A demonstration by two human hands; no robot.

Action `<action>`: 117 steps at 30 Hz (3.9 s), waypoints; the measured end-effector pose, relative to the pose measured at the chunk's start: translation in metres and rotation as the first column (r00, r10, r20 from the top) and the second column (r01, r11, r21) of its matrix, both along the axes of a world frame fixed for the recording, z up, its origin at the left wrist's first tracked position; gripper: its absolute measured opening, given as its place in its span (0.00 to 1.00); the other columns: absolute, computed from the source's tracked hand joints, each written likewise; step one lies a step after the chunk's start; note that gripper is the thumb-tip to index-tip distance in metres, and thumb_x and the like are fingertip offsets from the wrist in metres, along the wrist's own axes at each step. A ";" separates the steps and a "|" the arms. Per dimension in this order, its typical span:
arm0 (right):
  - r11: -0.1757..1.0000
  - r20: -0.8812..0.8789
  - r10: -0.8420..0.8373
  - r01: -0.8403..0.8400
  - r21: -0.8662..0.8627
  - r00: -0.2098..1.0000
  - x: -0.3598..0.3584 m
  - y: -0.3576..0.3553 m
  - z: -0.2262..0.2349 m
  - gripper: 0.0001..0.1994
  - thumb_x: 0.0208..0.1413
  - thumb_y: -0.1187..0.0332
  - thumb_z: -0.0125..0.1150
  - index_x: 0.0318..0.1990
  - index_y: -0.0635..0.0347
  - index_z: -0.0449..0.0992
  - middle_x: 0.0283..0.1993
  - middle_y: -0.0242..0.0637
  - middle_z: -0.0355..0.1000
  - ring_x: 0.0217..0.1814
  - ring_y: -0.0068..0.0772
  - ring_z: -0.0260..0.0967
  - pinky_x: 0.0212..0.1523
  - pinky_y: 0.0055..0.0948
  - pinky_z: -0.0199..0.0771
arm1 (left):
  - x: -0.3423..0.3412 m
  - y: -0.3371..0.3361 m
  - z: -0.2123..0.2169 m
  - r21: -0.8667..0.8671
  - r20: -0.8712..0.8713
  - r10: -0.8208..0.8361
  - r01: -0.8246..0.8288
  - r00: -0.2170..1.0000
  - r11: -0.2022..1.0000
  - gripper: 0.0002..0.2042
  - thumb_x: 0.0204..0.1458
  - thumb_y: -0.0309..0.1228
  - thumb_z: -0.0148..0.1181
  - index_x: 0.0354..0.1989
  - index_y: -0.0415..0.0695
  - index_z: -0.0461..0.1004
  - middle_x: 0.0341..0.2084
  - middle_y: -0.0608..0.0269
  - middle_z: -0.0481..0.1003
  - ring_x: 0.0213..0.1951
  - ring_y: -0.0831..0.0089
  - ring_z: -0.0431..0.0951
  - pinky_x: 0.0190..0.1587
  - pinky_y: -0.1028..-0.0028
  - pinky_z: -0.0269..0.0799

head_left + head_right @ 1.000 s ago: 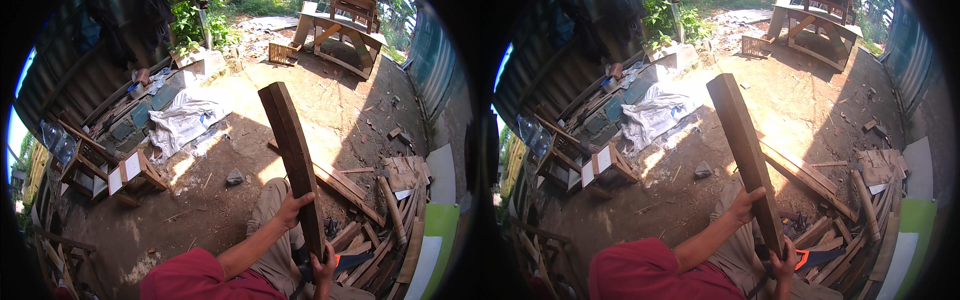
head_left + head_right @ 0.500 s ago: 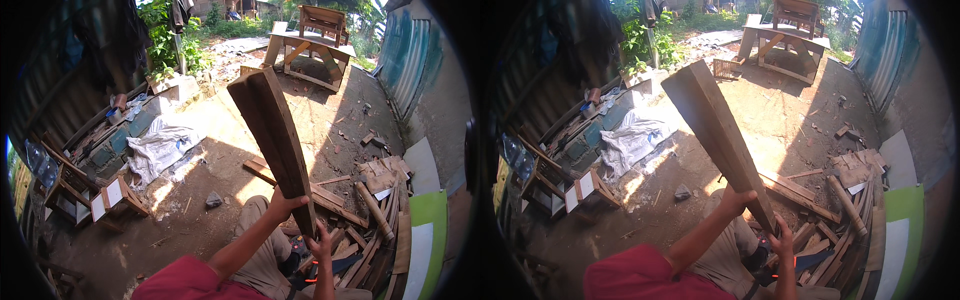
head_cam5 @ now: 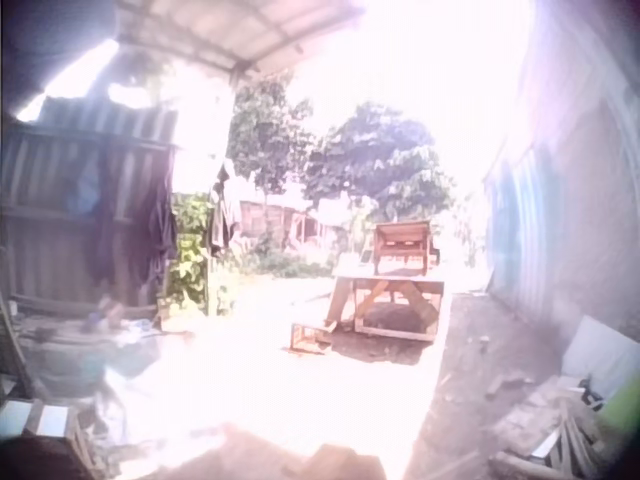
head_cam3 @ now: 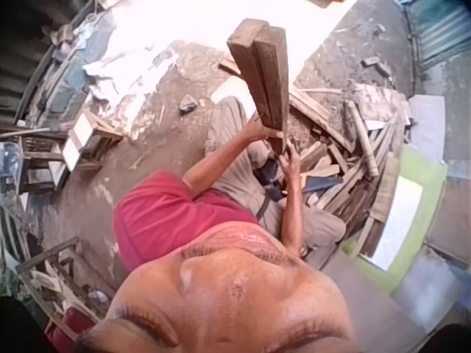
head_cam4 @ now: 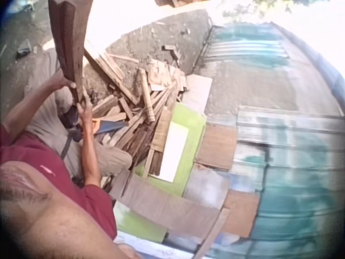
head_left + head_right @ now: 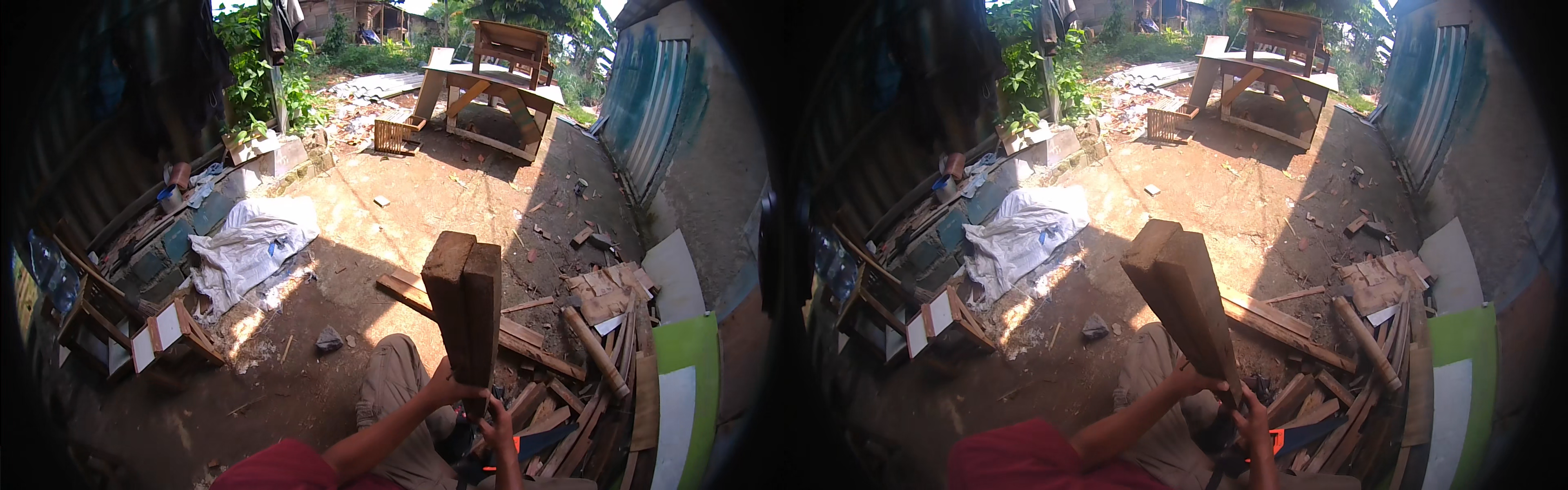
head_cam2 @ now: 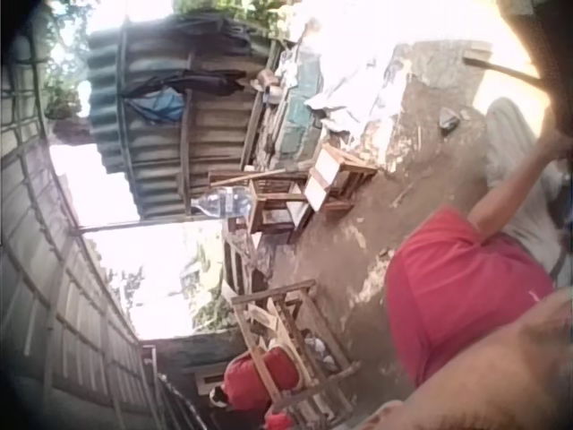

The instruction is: The person sits on the ground and uses a hand saw to cut a long wooden plank. They repeatedly inspect the plank, reposition it, and make several cuts, then set the saw aside and continue handling the wood.

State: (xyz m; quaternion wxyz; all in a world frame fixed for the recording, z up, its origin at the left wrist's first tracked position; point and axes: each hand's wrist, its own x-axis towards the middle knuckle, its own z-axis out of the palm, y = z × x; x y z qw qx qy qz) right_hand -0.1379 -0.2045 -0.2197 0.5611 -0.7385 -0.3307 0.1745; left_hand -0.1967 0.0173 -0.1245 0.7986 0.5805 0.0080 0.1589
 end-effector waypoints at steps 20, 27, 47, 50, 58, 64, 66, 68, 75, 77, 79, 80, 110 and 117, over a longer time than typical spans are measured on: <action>0.991 -0.024 -0.033 0.030 -0.131 0.999 -0.011 0.007 0.057 0.32 0.47 0.79 0.67 0.63 0.62 0.66 0.63 0.46 0.69 0.68 0.39 0.64 0.66 0.34 0.61 | 0.007 0.005 -0.010 -0.040 0.078 0.059 -0.056 0.995 0.998 0.30 0.39 0.38 0.77 0.50 0.39 0.72 0.42 0.62 0.77 0.46 0.70 0.77 0.50 0.69 0.74; 0.981 0.431 -0.001 0.085 -0.175 0.903 -0.012 0.016 0.107 0.29 0.41 0.67 0.75 0.55 0.55 0.73 0.59 0.39 0.71 0.63 0.44 0.66 0.62 0.42 0.59 | 0.005 0.046 -0.002 -0.570 0.370 0.079 0.159 0.926 0.806 0.34 0.39 0.51 0.76 0.50 0.47 0.67 0.39 0.65 0.72 0.44 0.69 0.74 0.54 0.61 0.69; 0.980 0.484 -0.050 0.137 -0.146 0.874 -0.044 0.007 0.148 0.29 0.38 0.73 0.74 0.54 0.55 0.76 0.52 0.46 0.69 0.51 0.49 0.72 0.50 0.41 0.75 | 0.000 0.052 0.003 -0.640 0.659 -0.039 0.586 0.751 0.497 0.40 0.28 0.60 0.78 0.46 0.50 0.67 0.34 0.72 0.69 0.41 0.75 0.72 0.58 0.61 0.65; 0.983 0.453 -0.074 0.142 -0.120 0.889 -0.046 0.008 0.144 0.30 0.36 0.75 0.74 0.54 0.55 0.76 0.52 0.46 0.69 0.51 0.48 0.73 0.50 0.40 0.76 | -0.001 0.045 0.000 -0.654 0.631 -0.005 0.535 0.776 0.534 0.38 0.31 0.61 0.76 0.45 0.50 0.66 0.33 0.72 0.67 0.41 0.75 0.71 0.58 0.60 0.66; 0.985 0.333 -0.065 0.114 -0.130 0.941 -0.044 0.001 0.130 0.27 0.38 0.77 0.72 0.51 0.66 0.75 0.52 0.48 0.69 0.50 0.47 0.71 0.53 0.36 0.71 | -0.007 0.030 -0.005 -0.672 0.428 0.028 0.298 0.903 0.677 0.37 0.38 0.61 0.73 0.47 0.48 0.64 0.35 0.69 0.66 0.43 0.73 0.71 0.59 0.59 0.66; 0.996 0.204 -0.055 0.069 -0.061 0.977 -0.024 -0.013 0.102 0.27 0.36 0.76 0.70 0.50 0.69 0.75 0.51 0.47 0.71 0.51 0.44 0.71 0.54 0.34 0.69 | 0.000 0.005 0.003 -0.609 0.192 0.034 0.092 0.981 0.788 0.37 0.40 0.59 0.72 0.50 0.47 0.63 0.37 0.68 0.67 0.44 0.73 0.72 0.54 0.67 0.70; 0.996 0.136 -0.055 0.064 -0.058 0.989 -0.022 -0.015 0.097 0.27 0.36 0.75 0.70 0.50 0.71 0.74 0.50 0.48 0.71 0.52 0.44 0.71 0.55 0.34 0.68 | 0.000 0.001 0.008 -0.631 0.100 0.030 0.040 0.994 0.775 0.35 0.43 0.52 0.74 0.51 0.45 0.64 0.39 0.66 0.70 0.45 0.71 0.74 0.51 0.68 0.72; 0.997 0.102 -0.049 0.055 -0.057 0.994 -0.020 -0.017 0.100 0.26 0.39 0.74 0.70 0.51 0.71 0.74 0.50 0.48 0.72 0.52 0.43 0.71 0.55 0.33 0.67 | 0.004 -0.009 0.011 -0.618 -0.011 0.058 -0.052 0.998 0.784 0.34 0.43 0.49 0.74 0.52 0.44 0.64 0.40 0.64 0.71 0.45 0.70 0.74 0.50 0.68 0.73; 0.998 -0.263 0.036 -0.021 0.059 0.964 0.000 -0.034 0.051 0.27 0.45 0.77 0.67 0.56 0.73 0.71 0.58 0.42 0.68 0.59 0.32 0.67 0.61 0.29 0.62 | -0.005 -0.041 0.002 -0.522 -0.012 0.146 -0.130 0.989 0.843 0.28 0.38 0.29 0.79 0.49 0.40 0.71 0.38 0.66 0.75 0.42 0.74 0.76 0.47 0.71 0.74; 0.995 -0.305 0.057 -0.029 0.097 0.950 0.007 -0.045 0.038 0.28 0.45 0.78 0.67 0.57 0.75 0.70 0.60 0.44 0.67 0.61 0.33 0.66 0.62 0.31 0.62 | -0.006 -0.052 0.005 -0.470 -0.101 0.111 -0.146 0.989 0.870 0.30 0.36 0.30 0.80 0.49 0.39 0.72 0.41 0.64 0.77 0.43 0.73 0.76 0.48 0.71 0.74; 0.993 -0.371 0.087 -0.053 0.101 0.924 0.010 -0.046 0.037 0.30 0.45 0.79 0.67 0.59 0.74 0.69 0.61 0.45 0.67 0.63 0.34 0.65 0.63 0.32 0.62 | -0.011 -0.052 0.012 -0.224 -0.081 0.181 -0.195 0.980 0.955 0.31 0.35 0.30 0.81 0.49 0.38 0.72 0.41 0.63 0.77 0.43 0.75 0.76 0.47 0.72 0.73; 0.993 -0.408 0.067 -0.023 0.112 0.910 0.007 -0.040 0.045 0.30 0.45 0.80 0.68 0.60 0.74 0.69 0.61 0.44 0.67 0.62 0.34 0.66 0.63 0.32 0.63 | -0.014 -0.053 0.008 -0.125 -0.044 0.215 -0.218 0.976 0.968 0.31 0.35 0.31 0.81 0.49 0.38 0.72 0.41 0.63 0.77 0.43 0.75 0.75 0.47 0.72 0.73; 0.879 0.489 0.113 0.143 -0.456 0.865 -0.062 0.004 0.208 0.27 0.41 0.65 0.73 0.54 0.49 0.76 0.50 0.40 0.69 0.54 0.43 0.67 0.57 0.44 0.60 | -0.029 0.026 -0.012 -0.886 0.457 0.183 0.428 0.870 0.176 0.35 0.31 0.56 0.79 0.44 0.49 0.70 0.33 0.74 0.71 0.38 0.79 0.73 0.57 0.62 0.63; 0.864 0.442 0.126 0.120 -0.489 0.888 -0.076 -0.003 0.193 0.28 0.42 0.64 0.73 0.55 0.49 0.75 0.50 0.41 0.69 0.53 0.46 0.66 0.56 0.44 0.61 | -0.043 0.023 -0.040 -0.920 0.376 0.135 0.353 0.916 0.169 0.38 0.26 0.55 0.81 0.44 0.49 0.70 0.34 0.74 0.72 0.38 0.78 0.74 0.56 0.62 0.64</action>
